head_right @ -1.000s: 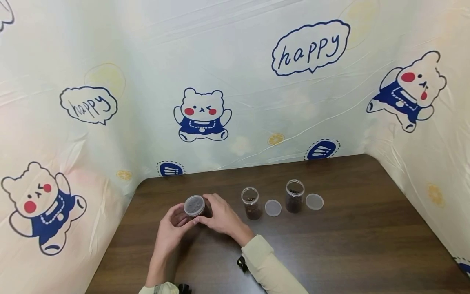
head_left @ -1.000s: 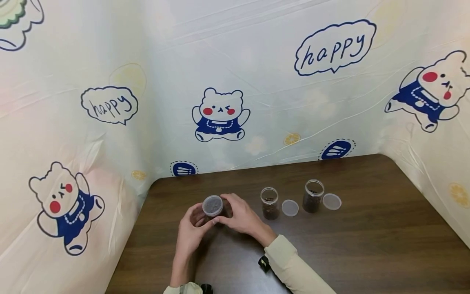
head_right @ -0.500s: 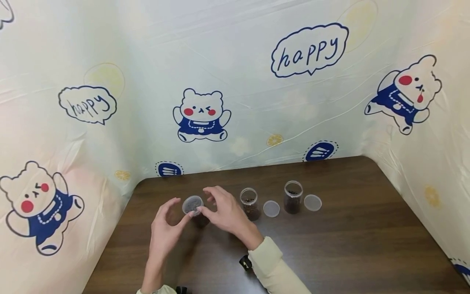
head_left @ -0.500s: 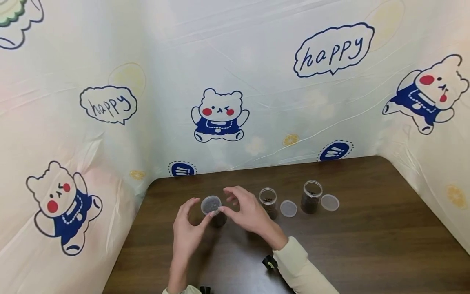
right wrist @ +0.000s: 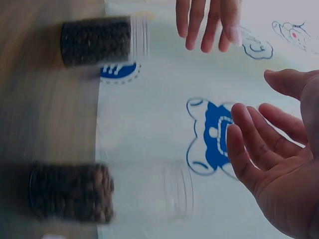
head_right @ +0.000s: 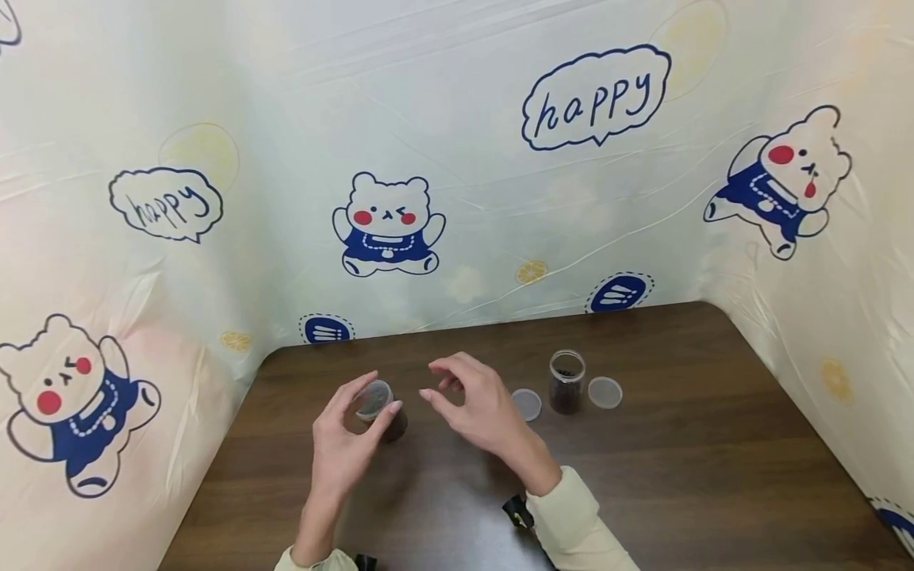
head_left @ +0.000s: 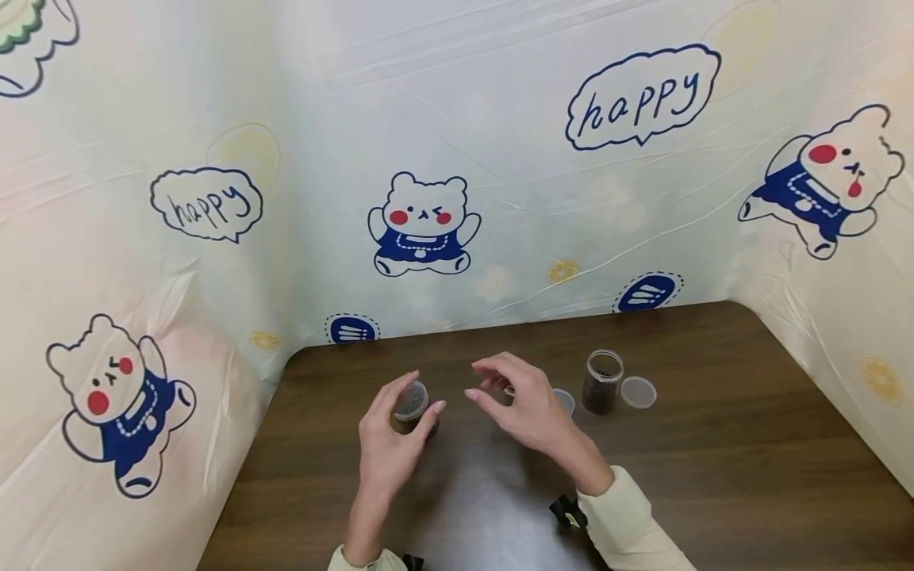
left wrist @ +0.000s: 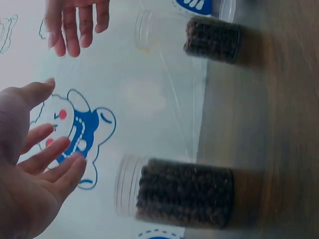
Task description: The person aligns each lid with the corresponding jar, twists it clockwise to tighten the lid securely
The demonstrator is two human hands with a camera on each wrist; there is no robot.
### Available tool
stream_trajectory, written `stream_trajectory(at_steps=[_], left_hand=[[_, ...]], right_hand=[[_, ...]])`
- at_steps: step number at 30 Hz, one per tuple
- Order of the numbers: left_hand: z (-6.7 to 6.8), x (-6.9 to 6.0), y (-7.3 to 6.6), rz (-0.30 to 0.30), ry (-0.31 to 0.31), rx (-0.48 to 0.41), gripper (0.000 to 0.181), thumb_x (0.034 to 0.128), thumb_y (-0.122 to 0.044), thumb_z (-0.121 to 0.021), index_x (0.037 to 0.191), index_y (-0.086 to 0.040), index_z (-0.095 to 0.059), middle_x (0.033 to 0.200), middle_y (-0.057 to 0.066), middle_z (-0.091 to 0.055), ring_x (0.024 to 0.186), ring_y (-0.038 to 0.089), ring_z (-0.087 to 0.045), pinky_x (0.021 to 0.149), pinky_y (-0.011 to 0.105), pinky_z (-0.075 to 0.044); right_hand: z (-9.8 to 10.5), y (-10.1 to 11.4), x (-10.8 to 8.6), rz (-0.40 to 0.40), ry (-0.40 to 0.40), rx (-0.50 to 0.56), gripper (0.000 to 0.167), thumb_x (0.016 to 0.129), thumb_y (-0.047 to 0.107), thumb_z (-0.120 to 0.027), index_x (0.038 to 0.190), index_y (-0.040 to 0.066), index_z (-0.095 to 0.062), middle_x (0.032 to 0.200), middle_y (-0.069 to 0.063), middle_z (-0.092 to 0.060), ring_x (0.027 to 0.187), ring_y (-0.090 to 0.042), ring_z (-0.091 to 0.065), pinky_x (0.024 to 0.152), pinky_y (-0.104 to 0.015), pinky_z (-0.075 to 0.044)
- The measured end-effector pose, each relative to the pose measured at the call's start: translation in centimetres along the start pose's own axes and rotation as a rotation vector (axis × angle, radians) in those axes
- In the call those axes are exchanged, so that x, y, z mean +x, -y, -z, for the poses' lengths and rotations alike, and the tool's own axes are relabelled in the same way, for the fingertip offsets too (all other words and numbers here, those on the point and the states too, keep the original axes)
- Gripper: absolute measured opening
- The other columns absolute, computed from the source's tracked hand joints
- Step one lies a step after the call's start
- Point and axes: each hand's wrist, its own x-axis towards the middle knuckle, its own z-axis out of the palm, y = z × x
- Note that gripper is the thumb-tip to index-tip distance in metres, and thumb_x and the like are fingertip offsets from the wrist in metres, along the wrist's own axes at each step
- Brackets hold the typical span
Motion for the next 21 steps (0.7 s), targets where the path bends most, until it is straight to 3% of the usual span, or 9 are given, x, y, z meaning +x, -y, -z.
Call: stream_trajectory(at_steps=[6,12,21], left_hand=[[-1.1,-0.2,-0.3,-0.017,0.091,-0.025,0.082,0.0823,-0.026,-0.092,0.154,-0.031,-0.053,0.136,0.005,-0.073,0.124,0.026,-0.071,0.105,0.049,-0.058],[-2.7,-0.4,-0.5,-0.038,0.143,-0.041,0.079,0.0826,-0.033,-0.092,0.152,-0.029,-0.055,0.141,0.002,-0.067,0.133,0.022,-0.065,0.109,0.043,-0.056],[-5.3,-0.1,-0.7,0.024,0.22,-0.094,0.076,0.0812,-0.037,-0.092,0.147,-0.024,-0.058,0.144,0.003,-0.064,0.137,0.025,-0.06,0.113,0.05,-0.052]], right_hand=[[2.1,-1.0,-1.1,-0.019,-0.028,-0.092,0.032,0.093,0.019,-0.082,0.123,0.011,-0.072,0.107,-0.002,-0.073,0.091,-0.018,-0.072,0.08,-0.037,-0.064],[3.9,-2.7,-2.3,-0.052,-0.043,-0.175,0.039,0.091,0.019,-0.084,0.126,0.01,-0.07,0.115,-0.005,-0.073,0.097,-0.017,-0.071,0.084,-0.039,-0.064],[5.3,-4.8,-3.7,-0.179,0.032,-0.258,0.053,0.088,0.024,-0.087,0.133,0.005,-0.066,0.126,-0.013,-0.071,0.107,-0.027,-0.071,0.09,-0.047,-0.063]])
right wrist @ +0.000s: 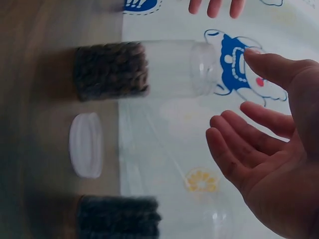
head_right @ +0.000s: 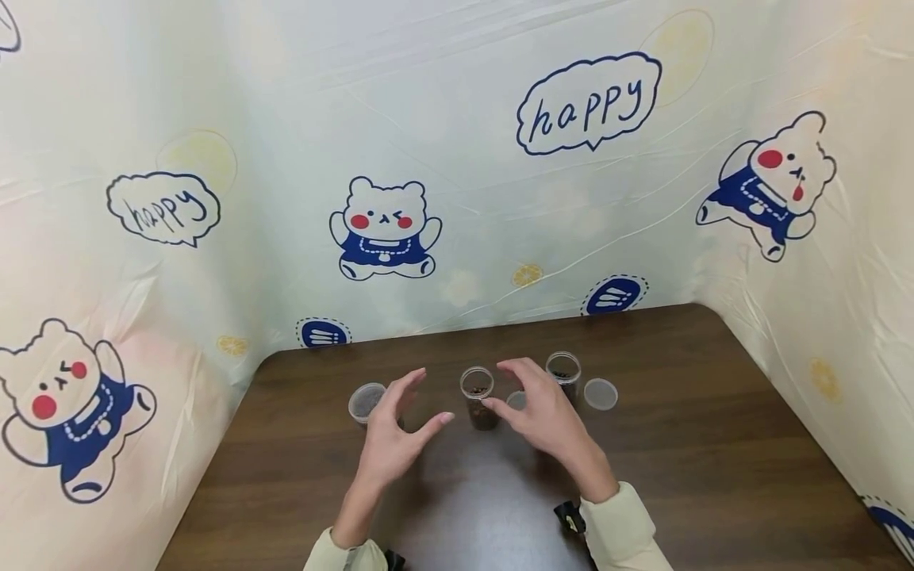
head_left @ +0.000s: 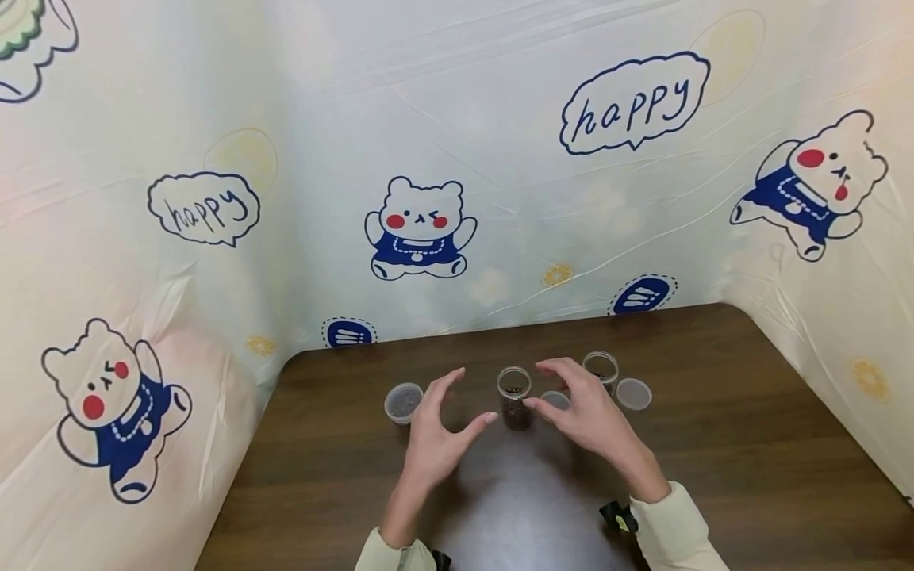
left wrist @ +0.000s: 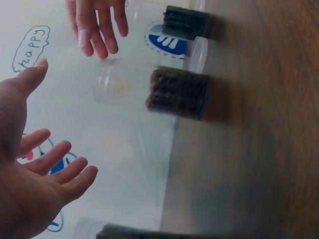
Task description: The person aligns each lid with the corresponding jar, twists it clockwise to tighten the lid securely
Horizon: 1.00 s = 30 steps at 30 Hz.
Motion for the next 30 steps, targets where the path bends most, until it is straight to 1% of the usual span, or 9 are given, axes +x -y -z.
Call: stream_trajectory(at_steps=[4,10,12,14,18,21,23,27,30], left_hand=[[-1.0,0.3,0.5,0.027,0.03,-0.018,0.075,0.0812,-0.039,-0.092,0.146,-0.026,-0.058,0.142,0.001,-0.064,0.136,0.026,-0.06,0.112,0.051,-0.053],[-2.4,0.3,1.5,0.056,0.077,-0.049,0.074,0.0825,-0.042,-0.09,0.146,-0.023,-0.058,0.141,0.001,-0.064,0.136,0.03,-0.061,0.111,0.048,-0.054],[-2.8,0.3,1.8,0.067,0.087,-0.063,0.075,0.0828,-0.043,-0.09,0.146,-0.02,-0.058,0.141,0.002,-0.064,0.136,0.033,-0.061,0.111,0.049,-0.054],[-3.2,0.4,2.1,0.095,0.096,-0.071,0.076,0.0822,-0.045,-0.09,0.147,-0.022,-0.058,0.141,0.002,-0.064,0.137,0.032,-0.06,0.113,0.049,-0.052],[-4.2,0.7,2.6,0.125,0.127,-0.099,0.078,0.0824,-0.046,-0.09,0.148,-0.021,-0.057,0.146,0.008,-0.062,0.14,0.034,-0.059,0.115,0.052,-0.05],[-4.8,0.9,2.9,0.123,0.15,-0.12,0.079,0.0832,-0.045,-0.089,0.149,-0.017,-0.055,0.148,0.015,-0.06,0.141,0.037,-0.057,0.115,0.055,-0.049],[-5.3,1.0,3.2,0.123,0.156,-0.138,0.079,0.0835,-0.043,-0.09,0.149,-0.015,-0.055,0.148,0.015,-0.06,0.14,0.039,-0.057,0.115,0.057,-0.049],[-6.1,1.3,3.4,0.152,0.161,-0.173,0.078,0.0836,-0.041,-0.09,0.149,-0.019,-0.055,0.15,0.01,-0.06,0.141,0.036,-0.058,0.116,0.055,-0.049],[-6.7,1.5,3.4,0.167,0.168,-0.21,0.077,0.0836,-0.038,-0.09,0.149,-0.021,-0.054,0.15,0.01,-0.06,0.142,0.032,-0.057,0.117,0.053,-0.048]], right_hand=[[-0.3,-0.8,-0.2,-0.043,0.047,-0.043,0.056,0.088,0.025,-0.087,0.134,0.003,-0.065,0.13,-0.015,-0.07,0.11,-0.031,-0.07,0.092,-0.049,-0.061],[-1.1,-2.0,-0.5,-0.113,0.138,-0.101,0.058,0.09,0.027,-0.085,0.137,0.0,-0.063,0.136,-0.017,-0.067,0.125,-0.036,-0.066,0.104,-0.055,-0.056],[-1.4,-2.4,-0.5,-0.115,0.149,-0.107,0.057,0.091,0.026,-0.084,0.136,-0.001,-0.063,0.136,-0.018,-0.067,0.126,-0.037,-0.066,0.105,-0.055,-0.055],[-1.6,-2.6,-0.5,-0.111,0.154,-0.105,0.055,0.091,0.024,-0.083,0.136,-0.002,-0.063,0.135,-0.019,-0.067,0.125,-0.037,-0.066,0.105,-0.056,-0.055],[-2.2,-3.3,-0.3,-0.127,0.177,-0.104,0.051,0.093,0.016,-0.08,0.136,-0.002,-0.062,0.136,-0.02,-0.067,0.127,-0.038,-0.065,0.105,-0.056,-0.054],[-2.7,-3.6,0.0,-0.158,0.208,-0.111,0.051,0.094,0.014,-0.079,0.138,-0.002,-0.061,0.138,-0.02,-0.065,0.13,-0.038,-0.064,0.108,-0.056,-0.053],[-3.1,-3.8,0.2,-0.175,0.233,-0.121,0.052,0.094,0.014,-0.078,0.14,-0.003,-0.059,0.141,-0.021,-0.064,0.132,-0.039,-0.062,0.109,-0.057,-0.052],[-3.9,-4.1,0.4,-0.185,0.265,-0.146,0.053,0.093,0.01,-0.077,0.14,-0.005,-0.058,0.143,-0.024,-0.062,0.135,-0.041,-0.059,0.112,-0.057,-0.05],[-4.4,-4.2,0.4,-0.177,0.271,-0.19,0.052,0.093,0.008,-0.077,0.139,-0.007,-0.058,0.144,-0.026,-0.061,0.137,-0.042,-0.058,0.113,-0.057,-0.049]])
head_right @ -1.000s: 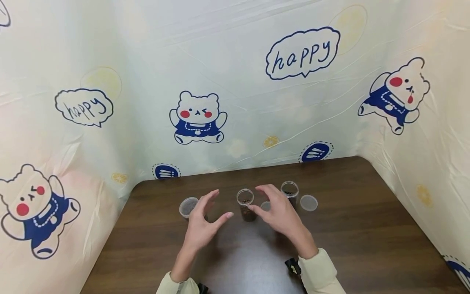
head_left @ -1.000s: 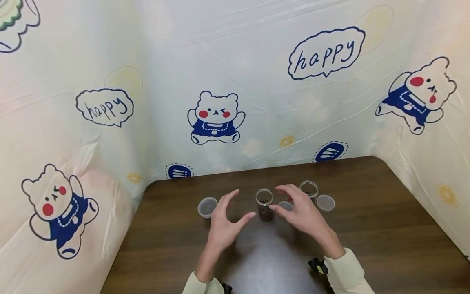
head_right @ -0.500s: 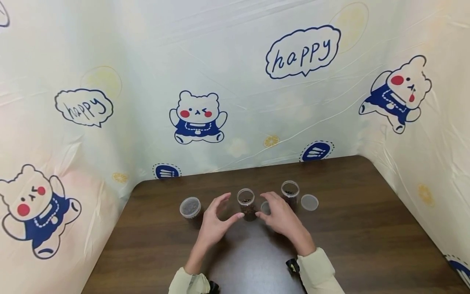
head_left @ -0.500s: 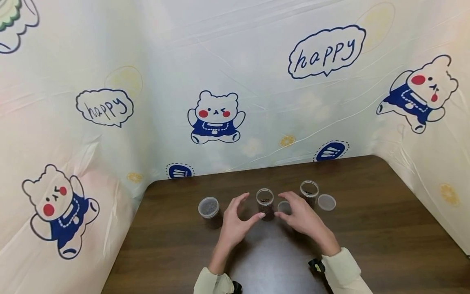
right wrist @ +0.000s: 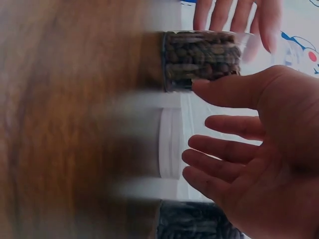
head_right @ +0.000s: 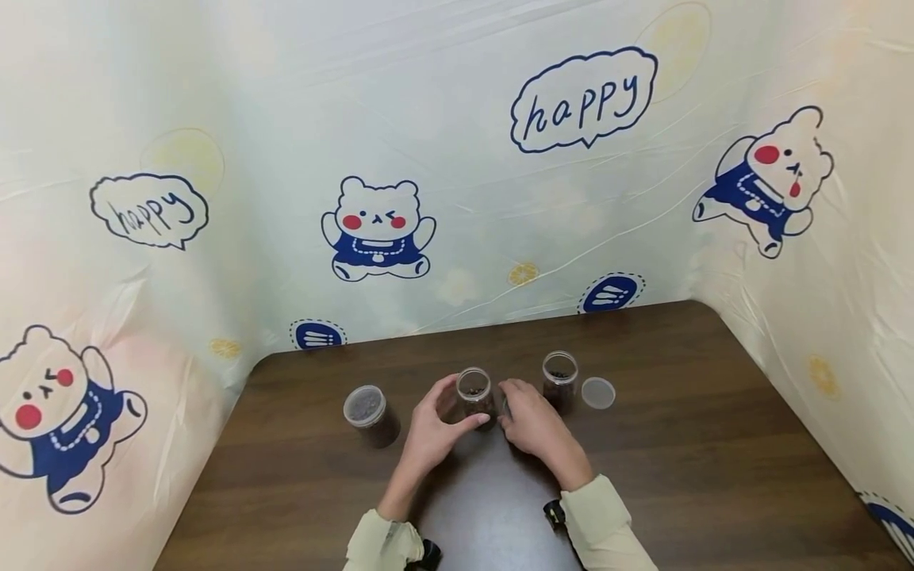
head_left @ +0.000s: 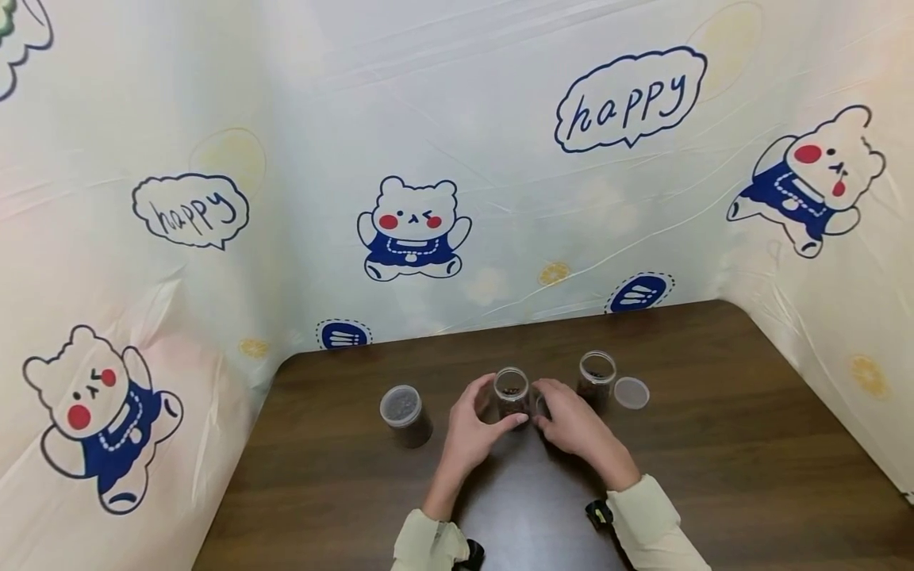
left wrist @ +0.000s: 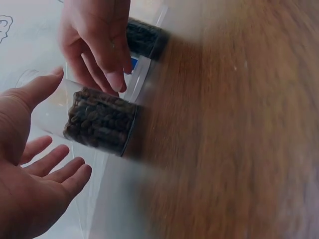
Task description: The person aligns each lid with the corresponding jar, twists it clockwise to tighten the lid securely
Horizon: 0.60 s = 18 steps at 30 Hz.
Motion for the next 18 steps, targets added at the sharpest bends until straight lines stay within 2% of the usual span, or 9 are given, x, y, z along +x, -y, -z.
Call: stream_trajectory(at_steps=[5,8,13,18], left_hand=[[-0.54,0.38,0.0,-0.01,0.019,-0.073,0.075,0.0837,-0.032,-0.091,0.148,-0.022,-0.055,0.147,0.012,-0.063,0.14,0.032,-0.06,0.118,0.056,-0.047],[-0.74,0.55,-0.03,-0.009,0.03,-0.099,0.076,0.0836,-0.028,-0.091,0.149,-0.017,-0.055,0.147,0.016,-0.063,0.139,0.034,-0.061,0.116,0.057,-0.048],[-0.85,0.6,-0.09,0.014,0.039,-0.1,0.077,0.0837,-0.022,-0.091,0.15,-0.008,-0.054,0.148,0.018,-0.063,0.137,0.033,-0.062,0.115,0.053,-0.05],[-0.93,0.58,0.0,0.028,0.033,-0.088,0.074,0.084,-0.019,-0.09,0.148,-0.006,-0.055,0.148,0.018,-0.063,0.134,0.033,-0.064,0.113,0.049,-0.053]], right_hand=[[-0.4,0.14,0.23,0.006,-0.005,-0.072,0.05,0.093,0.006,-0.075,0.139,-0.009,-0.058,0.144,-0.029,-0.06,0.136,-0.044,-0.058,0.111,-0.058,-0.05],[-0.52,0.14,0.31,0.012,-0.011,-0.09,0.049,0.092,0.003,-0.076,0.137,-0.01,-0.059,0.142,-0.03,-0.061,0.133,-0.045,-0.059,0.11,-0.058,-0.052],[-0.7,0.09,0.32,0.016,-0.018,-0.105,0.049,0.09,0.0,-0.076,0.135,-0.01,-0.06,0.14,-0.03,-0.062,0.131,-0.045,-0.061,0.108,-0.056,-0.053],[-0.72,0.16,0.19,0.037,-0.041,-0.13,0.047,0.088,-0.001,-0.077,0.131,-0.011,-0.062,0.137,-0.031,-0.062,0.128,-0.047,-0.061,0.107,-0.057,-0.053]])
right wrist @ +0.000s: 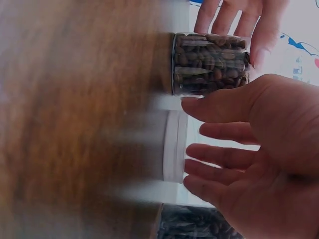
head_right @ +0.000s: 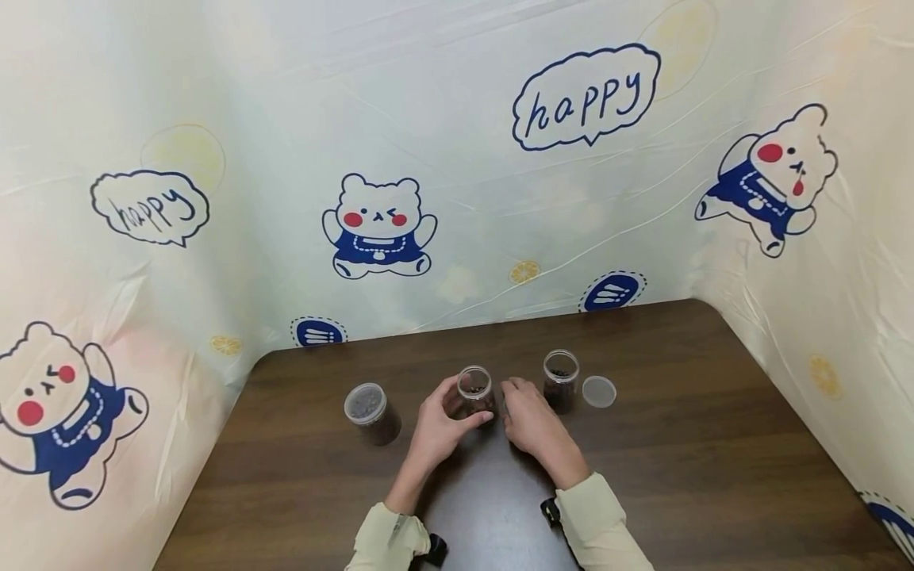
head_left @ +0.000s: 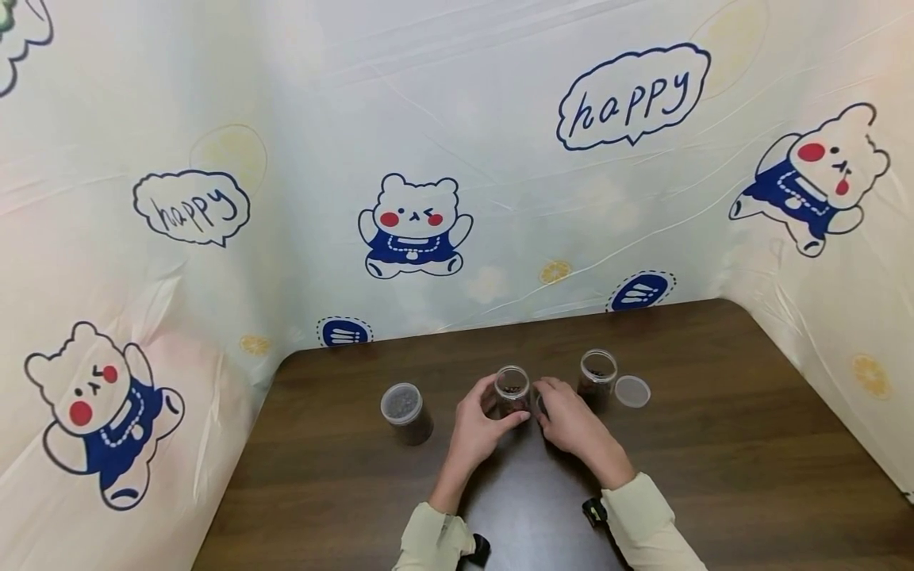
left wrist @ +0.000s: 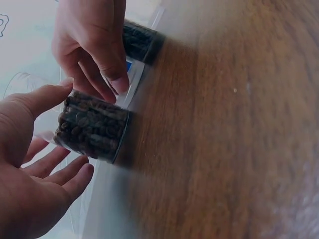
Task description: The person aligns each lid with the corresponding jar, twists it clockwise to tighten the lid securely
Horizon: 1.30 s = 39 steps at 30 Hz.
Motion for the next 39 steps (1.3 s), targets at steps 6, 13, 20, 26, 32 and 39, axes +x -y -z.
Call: stream_trajectory(at_steps=[6,13,20,26,32,39], left_hand=[[-0.1,0.1,0.1,0.006,0.009,0.001,0.07,0.0842,-0.02,-0.09,0.146,-0.01,-0.058,0.147,0.019,-0.063,0.133,0.033,-0.065,0.109,0.046,-0.056],[-0.3,0.3,0.1,0.009,-0.003,-0.002,0.069,0.0839,-0.017,-0.091,0.144,-0.006,-0.059,0.141,0.017,-0.068,0.128,0.031,-0.069,0.105,0.042,-0.059],[-0.4,0.3,0.2,0.003,-0.018,-0.013,0.068,0.0827,-0.016,-0.091,0.142,-0.006,-0.061,0.136,0.016,-0.071,0.125,0.031,-0.07,0.104,0.04,-0.059],[-0.2,0.3,0.0,0.003,-0.01,-0.006,0.066,0.0826,-0.016,-0.091,0.141,-0.009,-0.062,0.134,0.012,-0.073,0.123,0.027,-0.071,0.102,0.032,-0.06],[0.0,0.2,-0.8,0.004,0.0,0.008,0.066,0.084,-0.019,-0.091,0.142,-0.01,-0.061,0.134,0.009,-0.072,0.124,0.025,-0.071,0.102,0.033,-0.06],[0.6,-0.4,-1.3,-0.016,0.012,0.001,0.065,0.0838,-0.019,-0.091,0.141,-0.01,-0.062,0.133,0.01,-0.072,0.124,0.027,-0.071,0.104,0.041,-0.059]], right_hand=[[0.1,0.2,-0.4,0.055,-0.054,-0.062,0.038,0.081,-0.004,-0.075,0.117,-0.012,-0.067,0.122,-0.03,-0.067,0.112,-0.047,-0.066,0.099,-0.059,-0.055],[-0.2,0.1,-0.5,0.061,-0.062,-0.079,0.037,0.078,-0.008,-0.075,0.114,-0.01,-0.068,0.114,-0.026,-0.069,0.104,-0.045,-0.066,0.097,-0.054,-0.056],[0.1,0.2,-0.5,0.036,-0.033,-0.099,0.038,0.079,-0.006,-0.075,0.116,-0.007,-0.069,0.115,-0.022,-0.069,0.104,-0.042,-0.066,0.096,-0.051,-0.058],[0.3,0.2,-0.5,0.036,-0.018,-0.096,0.038,0.081,-0.003,-0.076,0.118,-0.006,-0.069,0.115,-0.021,-0.069,0.105,-0.04,-0.066,0.095,-0.051,-0.058],[0.7,0.4,-0.6,0.06,-0.023,-0.084,0.038,0.08,-0.001,-0.078,0.117,-0.005,-0.069,0.112,-0.021,-0.069,0.103,-0.039,-0.067,0.091,-0.052,-0.059],[1.8,1.0,-0.9,0.071,-0.006,-0.059,0.041,0.081,0.001,-0.08,0.12,-0.005,-0.068,0.115,-0.021,-0.069,0.102,-0.038,-0.067,0.089,-0.051,-0.059]])
